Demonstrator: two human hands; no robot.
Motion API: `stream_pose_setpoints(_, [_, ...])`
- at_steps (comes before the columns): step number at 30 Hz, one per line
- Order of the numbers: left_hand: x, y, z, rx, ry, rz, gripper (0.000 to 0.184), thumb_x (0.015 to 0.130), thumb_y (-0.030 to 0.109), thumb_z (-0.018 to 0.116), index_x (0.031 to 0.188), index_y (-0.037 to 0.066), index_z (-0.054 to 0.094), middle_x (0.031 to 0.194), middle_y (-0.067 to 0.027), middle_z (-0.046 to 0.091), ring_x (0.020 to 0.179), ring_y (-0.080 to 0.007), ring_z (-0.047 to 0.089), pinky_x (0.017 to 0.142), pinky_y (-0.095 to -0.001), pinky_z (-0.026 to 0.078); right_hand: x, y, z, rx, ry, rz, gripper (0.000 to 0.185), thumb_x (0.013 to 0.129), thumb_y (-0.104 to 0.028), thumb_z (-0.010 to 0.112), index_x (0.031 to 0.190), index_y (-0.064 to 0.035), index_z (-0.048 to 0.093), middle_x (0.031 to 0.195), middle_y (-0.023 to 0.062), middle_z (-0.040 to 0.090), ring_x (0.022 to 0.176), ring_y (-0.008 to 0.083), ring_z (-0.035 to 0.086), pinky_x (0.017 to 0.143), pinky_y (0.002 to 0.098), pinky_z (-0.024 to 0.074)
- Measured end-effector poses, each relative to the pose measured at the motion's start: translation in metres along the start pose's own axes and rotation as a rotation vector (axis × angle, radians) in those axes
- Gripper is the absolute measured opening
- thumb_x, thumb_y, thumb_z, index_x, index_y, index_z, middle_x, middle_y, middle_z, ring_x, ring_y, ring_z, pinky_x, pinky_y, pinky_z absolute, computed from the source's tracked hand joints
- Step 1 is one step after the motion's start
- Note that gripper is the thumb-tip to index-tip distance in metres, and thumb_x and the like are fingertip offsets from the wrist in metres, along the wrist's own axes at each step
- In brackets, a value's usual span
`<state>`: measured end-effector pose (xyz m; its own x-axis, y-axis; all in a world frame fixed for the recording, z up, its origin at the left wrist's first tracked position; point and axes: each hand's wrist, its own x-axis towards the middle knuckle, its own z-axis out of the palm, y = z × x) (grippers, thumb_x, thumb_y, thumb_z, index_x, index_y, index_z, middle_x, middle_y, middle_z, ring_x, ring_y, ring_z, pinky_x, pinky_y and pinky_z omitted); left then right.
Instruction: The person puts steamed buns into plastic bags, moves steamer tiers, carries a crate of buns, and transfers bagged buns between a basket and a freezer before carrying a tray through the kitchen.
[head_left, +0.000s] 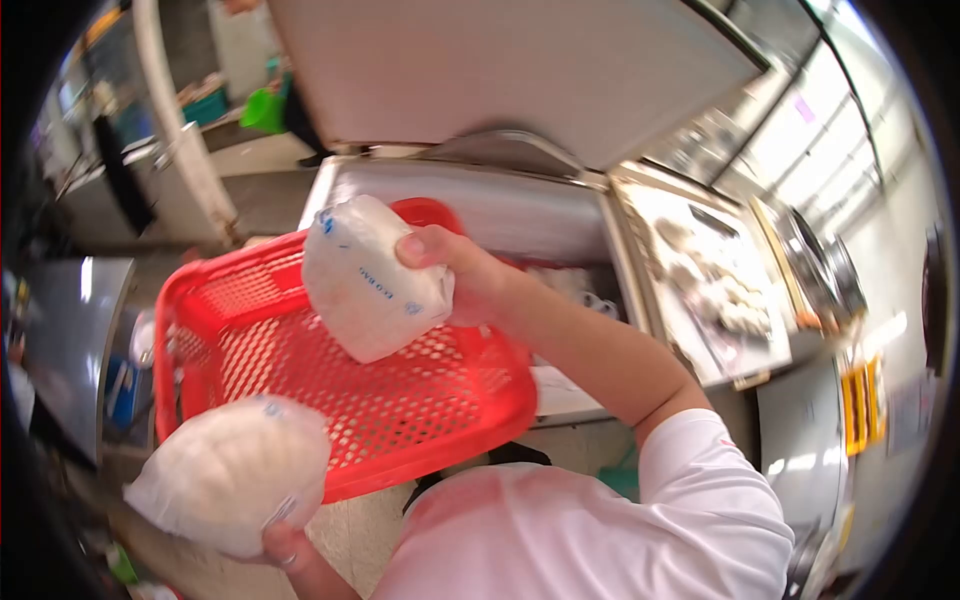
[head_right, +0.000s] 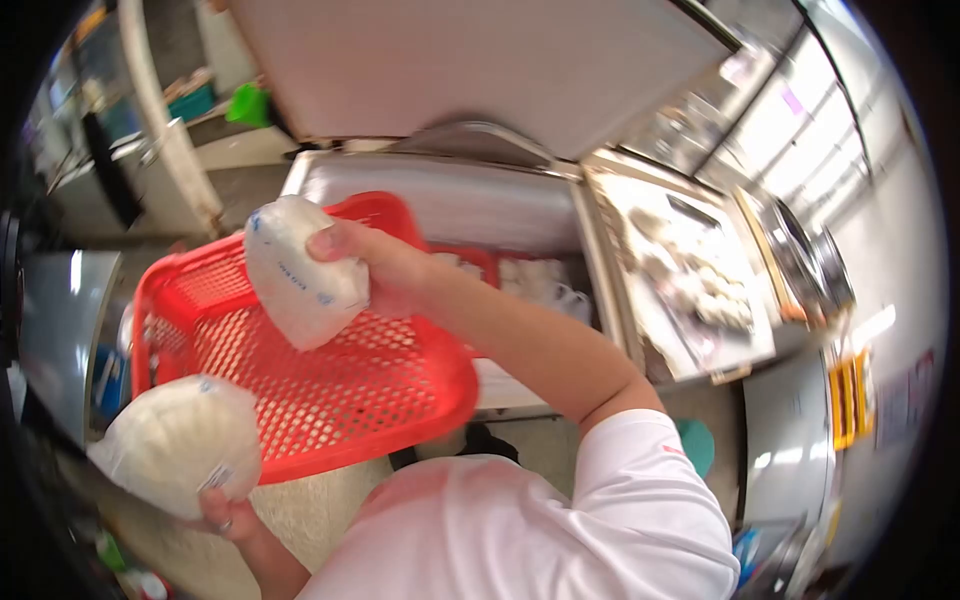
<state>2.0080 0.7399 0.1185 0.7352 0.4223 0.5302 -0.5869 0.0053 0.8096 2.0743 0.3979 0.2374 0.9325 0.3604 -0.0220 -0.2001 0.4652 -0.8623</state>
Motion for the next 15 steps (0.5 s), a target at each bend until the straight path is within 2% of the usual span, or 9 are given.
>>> stream_pose_setpoints(6, [-0.026, 0.026, 0.060, -0.258, -0.247, -0.081, 0.100, 0.077, 0.041, 0.080, 0.152, -0.006, 0.032, 0.145, -0.0243, 0.048, 0.127, -0.0391, 0.055, 0.104, -0.0506, 0.050, -0.147, -0.031, -0.049, 0.125, 0.172, -0.291, 0.086, 0.083, -0.048, 0.074, 0.147, 0.0016, 0.045, 0.138, 0.0195, 0.060, 0.123, 0.0308, 0.062, 0.108, 0.0458, 0.0492])
stream_pose_setpoints(9, [-0.052, 0.042, 0.091, -0.303, -0.365, -0.120, 0.099, 0.078, 0.041, 0.080, 0.151, -0.006, 0.033, 0.144, -0.0238, 0.049, 0.127, -0.0384, 0.055, 0.104, -0.0503, 0.051, -0.226, -0.059, -0.091, 0.047, 0.328, -0.442, 0.084, 0.085, -0.047, 0.073, 0.146, 0.0033, 0.045, 0.138, 0.0203, 0.059, 0.123, 0.0310, 0.063, 0.106, 0.0453, 0.0510])
stream_pose_setpoints(13, [-0.107, 0.062, 0.140, -0.335, -0.492, -0.188, 0.097, 0.078, 0.040, 0.079, 0.151, -0.006, 0.034, 0.143, -0.0231, 0.049, 0.126, -0.0376, 0.056, 0.103, -0.0498, 0.051, -0.343, -0.109, -0.168, -0.180, 0.690, -0.606, 0.083, 0.085, -0.047, 0.073, 0.145, 0.0037, 0.045, 0.133, 0.0184, 0.062, 0.120, 0.0284, 0.064, 0.102, 0.0422, 0.0541])
stream_pose_setpoints(15, [-0.137, 0.073, 0.170, -0.333, -0.549, -0.224, 0.097, 0.078, 0.040, 0.079, 0.151, -0.006, 0.034, 0.143, -0.0228, 0.050, 0.126, -0.0372, 0.057, 0.103, -0.0496, 0.052, -0.404, -0.136, -0.231, -0.370, 0.923, -0.643, 0.079, 0.086, -0.046, 0.074, 0.142, 0.0025, 0.047, 0.123, 0.0158, 0.063, 0.113, 0.0271, 0.065, 0.101, 0.0424, 0.0548])
